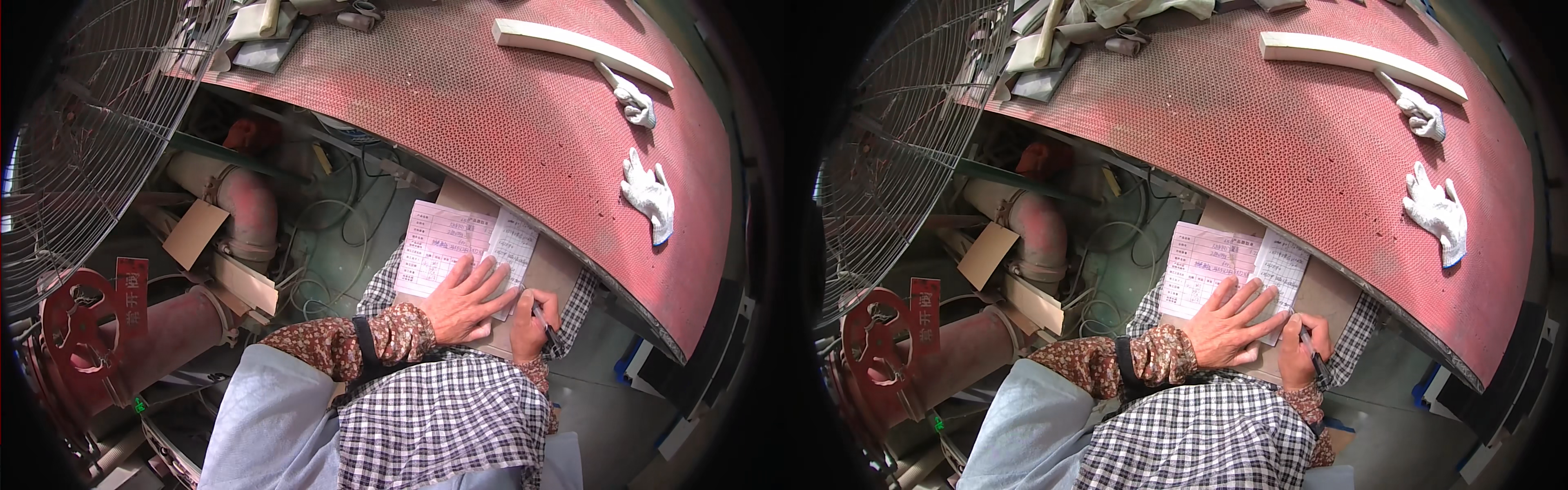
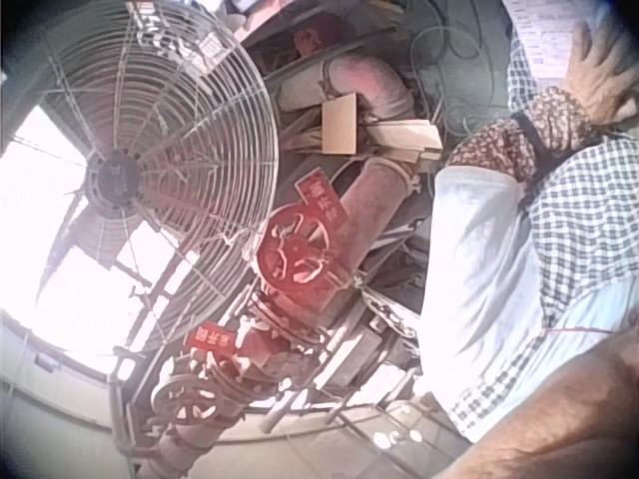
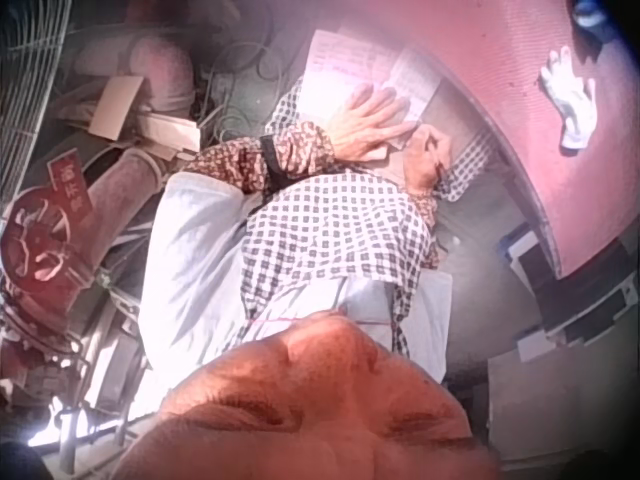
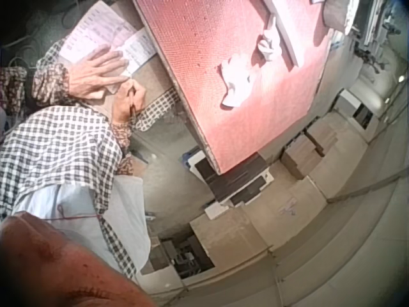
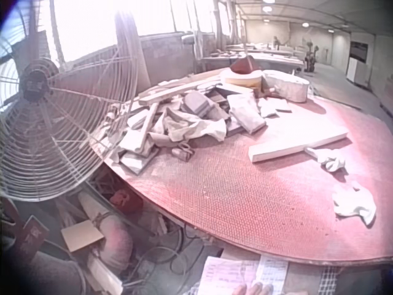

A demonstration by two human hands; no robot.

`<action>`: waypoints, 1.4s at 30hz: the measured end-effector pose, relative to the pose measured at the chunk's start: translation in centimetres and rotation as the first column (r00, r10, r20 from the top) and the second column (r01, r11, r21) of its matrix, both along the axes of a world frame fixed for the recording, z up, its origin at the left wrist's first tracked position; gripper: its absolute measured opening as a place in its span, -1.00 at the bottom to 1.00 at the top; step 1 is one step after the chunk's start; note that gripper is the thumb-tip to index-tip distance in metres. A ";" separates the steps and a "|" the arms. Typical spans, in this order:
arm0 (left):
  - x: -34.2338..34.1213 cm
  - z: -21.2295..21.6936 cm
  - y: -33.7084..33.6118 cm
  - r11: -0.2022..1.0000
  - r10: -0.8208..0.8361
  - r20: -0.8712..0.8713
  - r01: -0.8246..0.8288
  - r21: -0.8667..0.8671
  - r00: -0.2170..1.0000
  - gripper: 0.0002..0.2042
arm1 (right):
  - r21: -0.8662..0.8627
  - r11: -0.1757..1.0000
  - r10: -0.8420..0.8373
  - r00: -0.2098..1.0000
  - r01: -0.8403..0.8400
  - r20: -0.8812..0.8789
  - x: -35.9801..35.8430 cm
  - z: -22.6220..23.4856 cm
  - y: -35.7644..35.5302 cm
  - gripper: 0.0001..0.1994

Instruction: Filling out an inspection form or record at a workshop workbench.

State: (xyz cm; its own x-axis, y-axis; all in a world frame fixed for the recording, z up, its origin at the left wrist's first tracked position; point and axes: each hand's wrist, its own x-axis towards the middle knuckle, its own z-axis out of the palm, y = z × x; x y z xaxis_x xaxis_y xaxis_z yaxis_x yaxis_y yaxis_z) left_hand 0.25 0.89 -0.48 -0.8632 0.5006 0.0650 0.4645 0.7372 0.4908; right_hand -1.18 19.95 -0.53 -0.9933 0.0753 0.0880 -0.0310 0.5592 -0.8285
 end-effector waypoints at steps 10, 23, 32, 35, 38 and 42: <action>0.0 0.1 0.0 1.000 0.008 -0.010 -0.008 -0.001 1.000 -0.17 | -0.005 1.000 -0.002 1.000 0.002 0.009 0.0 0.1 0.0 -0.83; -0.1 0.1 0.0 1.000 0.009 -0.028 -0.009 -0.007 1.000 -0.19 | 0.018 1.000 0.006 1.000 -0.007 0.023 0.0 0.0 0.1 -0.83; 0.0 0.0 0.0 1.000 0.018 -0.034 -0.018 0.000 0.999 -0.20 | -0.007 1.000 0.001 1.000 -0.001 0.014 0.0 0.1 0.0 -0.83; 0.0 0.0 0.1 1.000 0.017 -0.031 -0.017 -0.008 0.999 -0.20 | -0.005 1.000 0.004 1.000 -0.004 0.016 -0.1 0.2 0.0 -0.83; 0.0 0.0 0.0 1.000 0.014 -0.026 -0.014 -0.010 1.000 -0.19 | -0.010 1.000 0.002 1.000 -0.002 0.029 -0.1 0.3 -0.1 -0.84; 0.0 0.1 0.0 1.000 0.016 -0.027 -0.016 0.002 0.999 -0.19 | 0.001 1.000 0.001 1.000 -0.001 0.019 0.0 0.1 0.0 -0.84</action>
State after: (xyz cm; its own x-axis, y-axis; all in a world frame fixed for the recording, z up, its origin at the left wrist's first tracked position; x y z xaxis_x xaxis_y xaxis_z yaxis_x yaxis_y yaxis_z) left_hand 0.22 0.87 -0.41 -0.8691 0.4864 0.0896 0.4657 0.7438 0.4794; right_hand -1.20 19.93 -0.38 -0.9948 0.0740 0.0696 -0.0162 0.5603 -0.8281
